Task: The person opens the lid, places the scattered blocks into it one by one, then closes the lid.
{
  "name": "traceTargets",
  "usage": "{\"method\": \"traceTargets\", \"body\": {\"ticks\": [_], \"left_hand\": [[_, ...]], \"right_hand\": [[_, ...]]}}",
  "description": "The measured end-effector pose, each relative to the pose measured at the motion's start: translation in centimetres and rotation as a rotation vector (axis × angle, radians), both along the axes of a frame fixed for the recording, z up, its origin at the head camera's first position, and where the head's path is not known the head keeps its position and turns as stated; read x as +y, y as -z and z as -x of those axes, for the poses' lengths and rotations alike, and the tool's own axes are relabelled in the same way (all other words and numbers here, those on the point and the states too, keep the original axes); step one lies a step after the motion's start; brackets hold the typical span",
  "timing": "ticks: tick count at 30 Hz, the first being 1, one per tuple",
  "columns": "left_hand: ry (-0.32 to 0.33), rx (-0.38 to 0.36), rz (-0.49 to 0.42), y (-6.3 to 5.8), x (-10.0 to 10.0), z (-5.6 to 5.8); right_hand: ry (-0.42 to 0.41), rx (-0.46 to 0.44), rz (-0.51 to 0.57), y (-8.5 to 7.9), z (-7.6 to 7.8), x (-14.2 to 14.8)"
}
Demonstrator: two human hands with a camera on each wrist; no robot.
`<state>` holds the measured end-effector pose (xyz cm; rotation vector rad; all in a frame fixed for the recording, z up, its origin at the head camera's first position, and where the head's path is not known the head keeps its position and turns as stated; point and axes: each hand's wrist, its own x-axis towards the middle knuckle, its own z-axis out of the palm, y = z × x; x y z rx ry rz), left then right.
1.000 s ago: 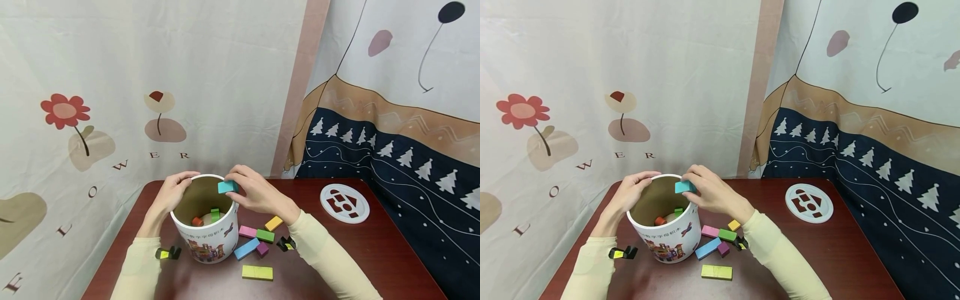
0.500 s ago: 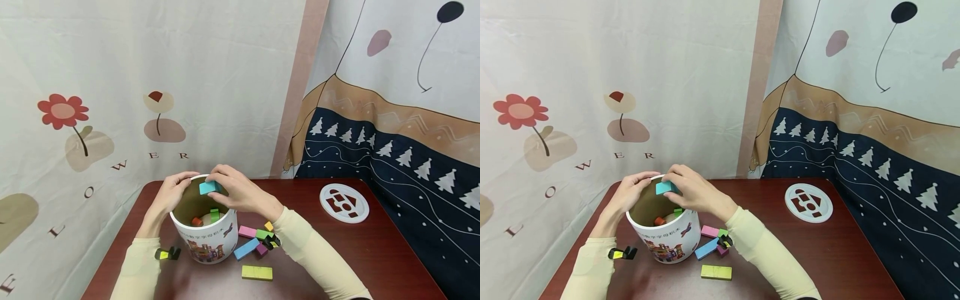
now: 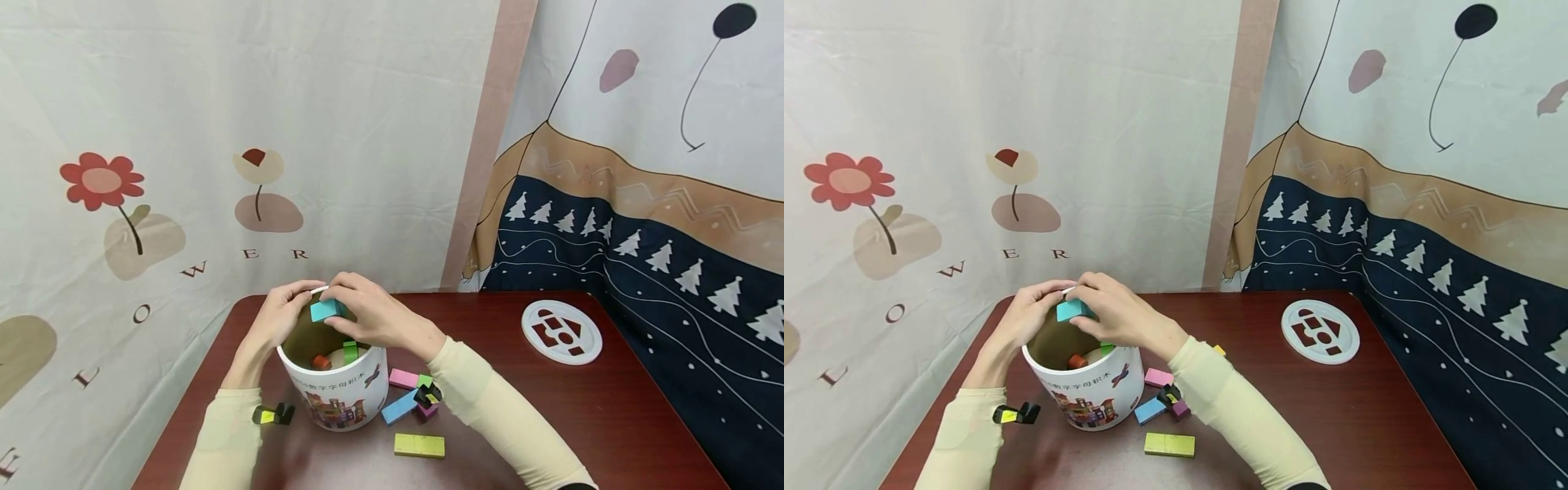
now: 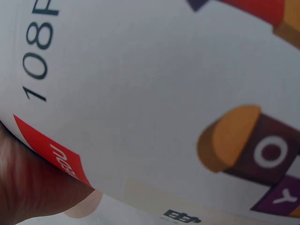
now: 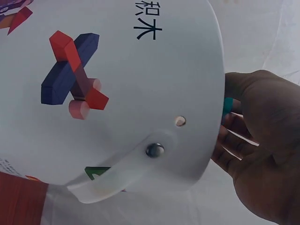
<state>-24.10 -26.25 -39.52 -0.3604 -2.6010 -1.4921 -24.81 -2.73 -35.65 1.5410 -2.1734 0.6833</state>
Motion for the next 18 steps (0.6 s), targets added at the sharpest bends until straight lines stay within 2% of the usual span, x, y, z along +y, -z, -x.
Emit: {"method": "traceTargets", "body": {"ticks": [18], "left_hand": [[0.007,0.008,-0.007,0.03,-0.01,0.03]], "right_hand": [[0.056,-0.004,-0.079,0.27,-0.04,-0.11]]}}
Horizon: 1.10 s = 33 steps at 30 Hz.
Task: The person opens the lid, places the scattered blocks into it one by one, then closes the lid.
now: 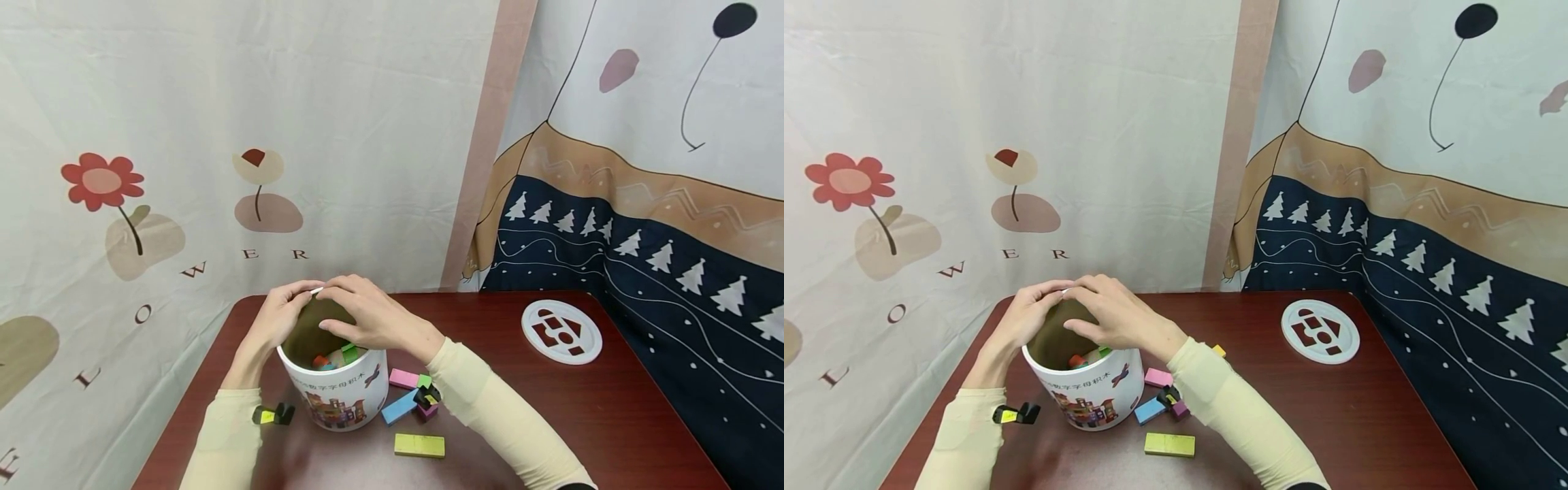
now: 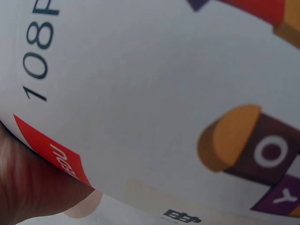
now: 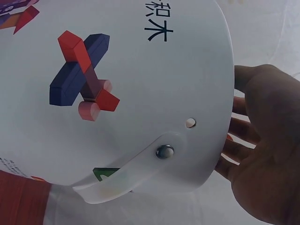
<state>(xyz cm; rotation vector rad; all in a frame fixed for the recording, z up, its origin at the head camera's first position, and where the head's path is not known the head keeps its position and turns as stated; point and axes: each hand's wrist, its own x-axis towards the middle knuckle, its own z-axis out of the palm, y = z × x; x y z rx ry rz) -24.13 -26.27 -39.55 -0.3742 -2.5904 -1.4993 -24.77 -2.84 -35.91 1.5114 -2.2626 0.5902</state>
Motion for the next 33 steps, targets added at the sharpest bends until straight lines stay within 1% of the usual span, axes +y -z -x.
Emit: {"method": "traceTargets", "body": {"ticks": [7,10,13,18,23,28,33], "left_hand": [[-0.020,0.014,0.020,-0.06,-0.03,0.04],[-0.019,0.018,0.021,-0.02,-0.07,0.08],[-0.014,0.015,0.021,0.04,-0.10,0.12],[-0.012,0.012,0.025,0.08,-0.07,0.12],[-0.013,0.006,0.023,0.03,-0.06,0.02],[-0.011,-0.003,0.021,-0.02,-0.07,-0.01],[-0.010,0.003,0.025,0.04,-0.16,0.06]], "right_hand": [[-0.020,0.051,-0.013,0.17,-0.07,0.01],[-0.002,0.067,-0.035,0.28,-0.12,0.01],[0.038,0.068,-0.073,0.43,-0.13,0.05],[0.092,0.024,-0.135,0.57,-0.32,0.18],[0.128,-0.021,-0.178,0.72,-0.63,0.27],[0.138,-0.040,-0.191,0.74,-0.77,0.32],[0.137,-0.053,-0.175,0.77,-0.83,0.55]]}}
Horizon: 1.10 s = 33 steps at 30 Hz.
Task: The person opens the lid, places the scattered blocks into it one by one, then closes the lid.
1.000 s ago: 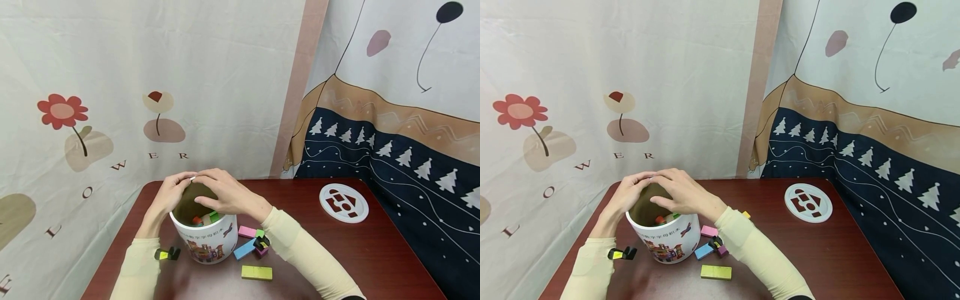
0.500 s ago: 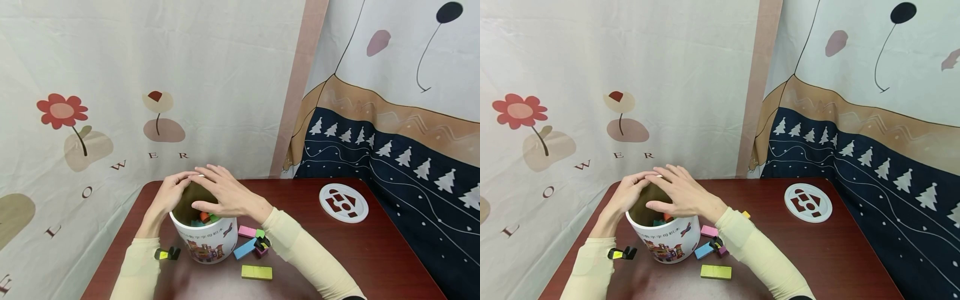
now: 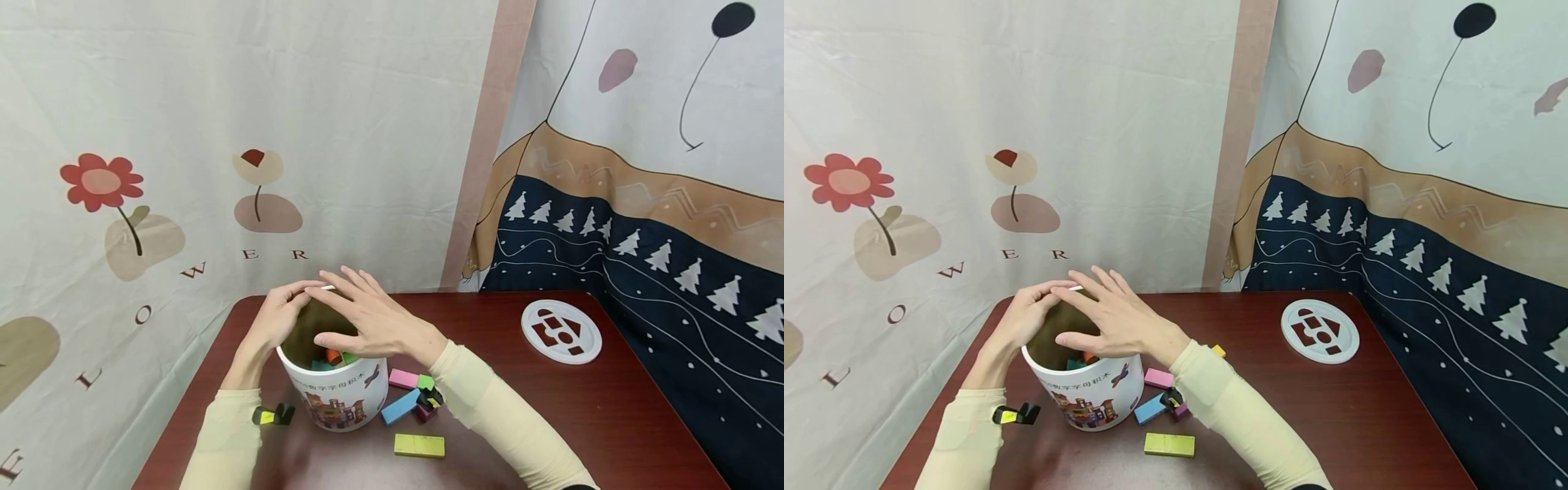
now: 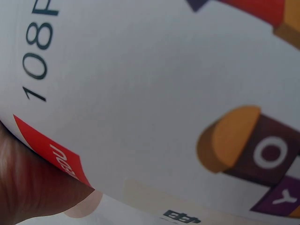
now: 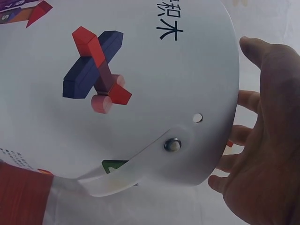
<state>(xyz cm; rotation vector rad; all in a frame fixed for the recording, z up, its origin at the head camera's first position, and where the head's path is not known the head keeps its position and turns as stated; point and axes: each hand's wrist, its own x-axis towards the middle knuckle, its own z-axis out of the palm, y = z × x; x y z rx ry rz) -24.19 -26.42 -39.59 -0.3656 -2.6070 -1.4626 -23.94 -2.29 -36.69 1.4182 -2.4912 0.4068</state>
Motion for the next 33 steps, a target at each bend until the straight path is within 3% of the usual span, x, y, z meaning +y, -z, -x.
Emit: {"method": "traceTargets", "body": {"ticks": [17,33], "left_hand": [[-0.003,-0.038,-0.040,-0.1,0.3,-0.3],[-0.022,-0.042,-0.033,-0.1,0.2,-0.1]], "right_hand": [[0.043,0.005,0.016,0.5,0.0,3.4],[0.117,-0.016,0.088,2.6,0.5,9.5]]}}
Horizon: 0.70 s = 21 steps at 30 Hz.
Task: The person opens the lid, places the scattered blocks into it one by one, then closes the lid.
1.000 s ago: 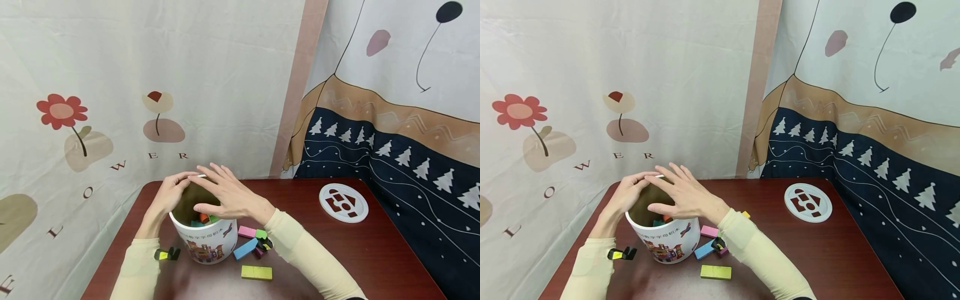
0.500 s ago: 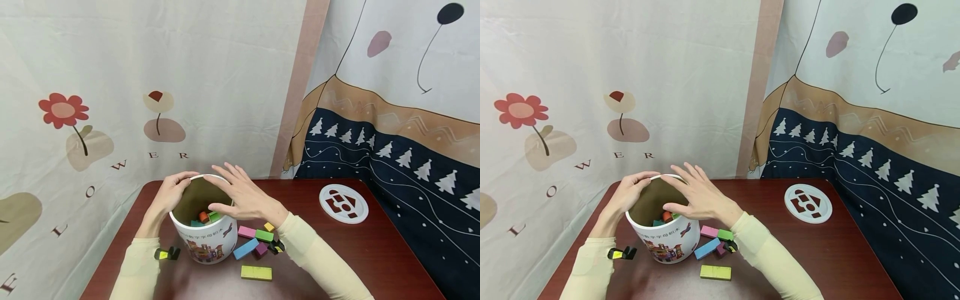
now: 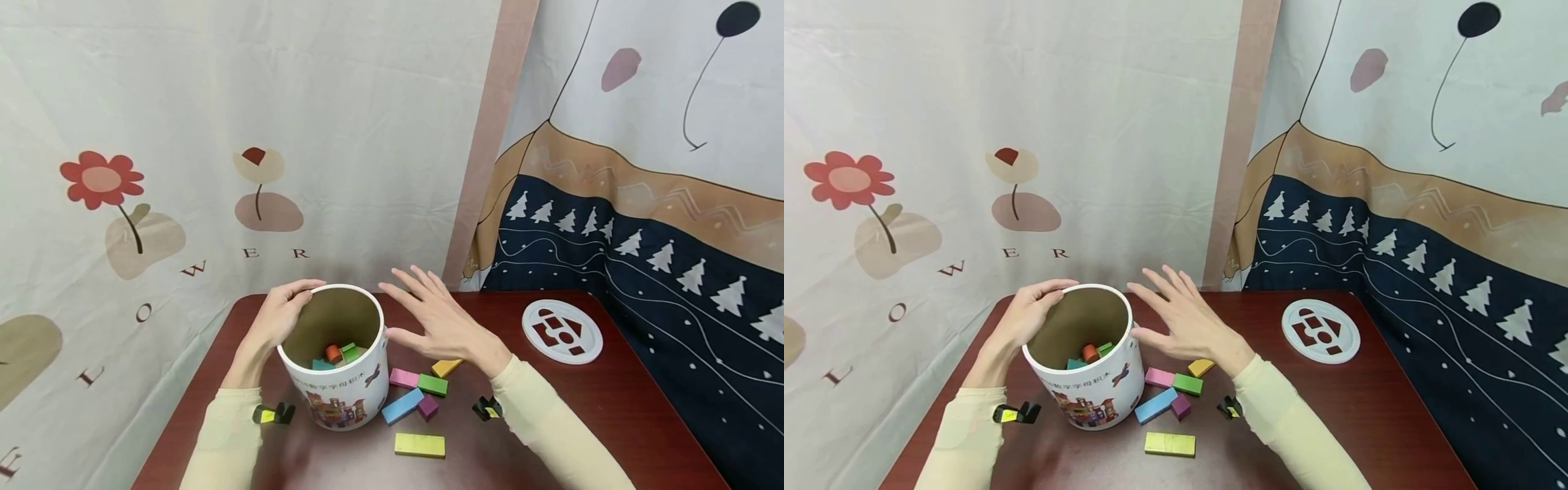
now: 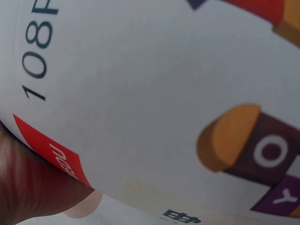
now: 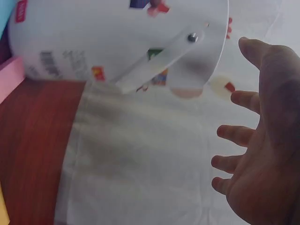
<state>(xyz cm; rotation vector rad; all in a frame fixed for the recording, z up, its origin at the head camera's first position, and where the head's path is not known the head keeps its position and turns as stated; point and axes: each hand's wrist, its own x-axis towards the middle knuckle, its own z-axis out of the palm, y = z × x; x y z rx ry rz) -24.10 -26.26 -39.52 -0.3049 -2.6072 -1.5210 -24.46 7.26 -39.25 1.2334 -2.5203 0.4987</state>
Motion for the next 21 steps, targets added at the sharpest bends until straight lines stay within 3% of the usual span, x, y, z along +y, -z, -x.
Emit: {"method": "traceTargets", "body": {"ticks": [21], "left_hand": [[-0.003,-0.007,-0.002,0.0,0.1,-0.1]], "right_hand": [[0.141,-0.208,-0.002,7.2,-0.2,6.8]]}}
